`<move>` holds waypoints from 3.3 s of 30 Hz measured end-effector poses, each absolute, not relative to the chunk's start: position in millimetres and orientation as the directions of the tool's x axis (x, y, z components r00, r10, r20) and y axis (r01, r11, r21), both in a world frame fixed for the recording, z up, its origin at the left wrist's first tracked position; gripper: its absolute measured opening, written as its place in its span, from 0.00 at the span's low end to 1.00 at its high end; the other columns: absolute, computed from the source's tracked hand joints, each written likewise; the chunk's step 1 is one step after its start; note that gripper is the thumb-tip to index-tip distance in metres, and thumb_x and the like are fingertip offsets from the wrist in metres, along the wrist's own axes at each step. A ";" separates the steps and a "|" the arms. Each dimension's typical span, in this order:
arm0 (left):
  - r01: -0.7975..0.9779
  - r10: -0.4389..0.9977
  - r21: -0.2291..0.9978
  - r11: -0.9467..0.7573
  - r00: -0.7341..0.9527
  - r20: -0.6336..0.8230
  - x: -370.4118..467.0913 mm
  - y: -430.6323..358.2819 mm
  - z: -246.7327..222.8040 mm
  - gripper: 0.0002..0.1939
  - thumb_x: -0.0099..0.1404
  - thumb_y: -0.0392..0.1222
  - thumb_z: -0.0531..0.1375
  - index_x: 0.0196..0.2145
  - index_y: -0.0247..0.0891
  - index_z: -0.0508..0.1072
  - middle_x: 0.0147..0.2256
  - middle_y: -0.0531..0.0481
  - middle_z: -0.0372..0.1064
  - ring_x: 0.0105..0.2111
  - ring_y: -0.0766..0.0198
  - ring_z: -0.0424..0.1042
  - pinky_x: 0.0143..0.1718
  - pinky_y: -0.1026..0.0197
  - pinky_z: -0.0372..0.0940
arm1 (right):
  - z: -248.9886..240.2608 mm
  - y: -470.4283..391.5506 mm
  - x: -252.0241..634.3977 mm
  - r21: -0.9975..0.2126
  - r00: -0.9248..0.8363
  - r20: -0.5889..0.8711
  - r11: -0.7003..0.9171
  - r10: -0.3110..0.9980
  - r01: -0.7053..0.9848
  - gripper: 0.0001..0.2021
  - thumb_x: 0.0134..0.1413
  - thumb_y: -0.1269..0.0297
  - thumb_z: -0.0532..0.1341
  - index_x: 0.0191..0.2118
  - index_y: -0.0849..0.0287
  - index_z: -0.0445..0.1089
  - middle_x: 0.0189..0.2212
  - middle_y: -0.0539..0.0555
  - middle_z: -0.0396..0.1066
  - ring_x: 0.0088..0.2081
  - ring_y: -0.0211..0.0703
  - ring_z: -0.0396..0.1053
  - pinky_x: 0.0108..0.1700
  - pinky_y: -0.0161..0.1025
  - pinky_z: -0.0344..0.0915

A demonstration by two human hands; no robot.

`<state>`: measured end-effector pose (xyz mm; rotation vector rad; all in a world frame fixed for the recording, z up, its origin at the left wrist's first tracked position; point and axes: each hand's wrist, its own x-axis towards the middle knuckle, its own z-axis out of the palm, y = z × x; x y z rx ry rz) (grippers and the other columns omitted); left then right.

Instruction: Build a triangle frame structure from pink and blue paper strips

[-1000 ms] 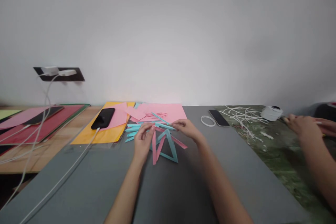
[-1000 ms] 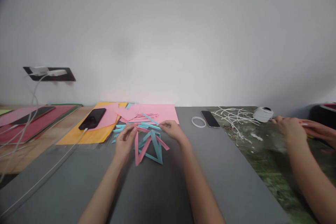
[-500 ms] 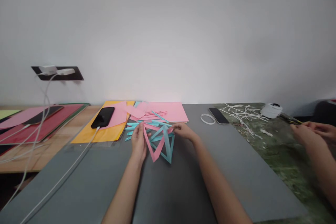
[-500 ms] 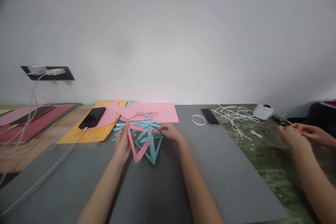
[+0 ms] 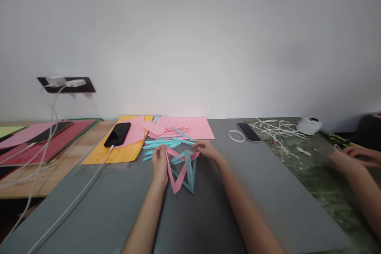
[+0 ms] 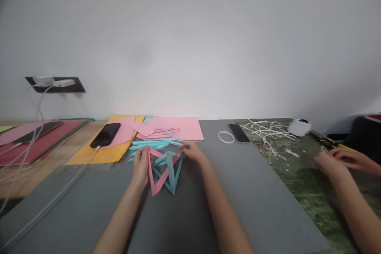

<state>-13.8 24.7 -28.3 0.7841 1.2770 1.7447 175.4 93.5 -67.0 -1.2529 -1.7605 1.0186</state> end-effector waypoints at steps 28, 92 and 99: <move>-0.269 0.940 0.952 -0.143 -0.339 0.045 -31.6 23.5 -45.4 0.13 0.52 0.47 0.60 0.34 0.36 0.71 0.36 0.47 0.70 0.34 0.63 0.71 0.37 0.61 0.65 | -50.7 101.8 174.3 -0.919 0.095 0.320 0.285 0.943 0.272 0.12 0.44 0.54 0.58 0.29 0.58 0.68 0.28 0.54 0.69 0.31 0.42 0.64 0.36 0.39 0.60; -0.219 0.989 0.964 -0.150 -0.046 0.144 -13.1 16.2 -1.9 0.16 0.53 0.52 0.60 0.32 0.37 0.69 0.27 0.52 0.70 0.29 0.68 0.67 0.35 0.66 0.60 | 2.6 19.0 176.7 -0.942 -0.271 0.320 0.336 0.908 0.013 0.13 0.52 0.54 0.57 0.38 0.57 0.63 0.27 0.48 0.65 0.29 0.36 0.63 0.32 0.34 0.59; -0.296 0.992 0.947 -0.124 -0.023 0.122 -4.5 23.2 -9.1 0.16 0.51 0.48 0.63 0.35 0.38 0.68 0.30 0.51 0.72 0.34 0.66 0.70 0.42 0.63 0.61 | 35.3 21.1 168.5 -0.905 -0.207 0.400 0.421 0.893 0.067 0.15 0.55 0.52 0.52 0.35 0.58 0.66 0.28 0.50 0.64 0.31 0.37 0.63 0.36 0.36 0.61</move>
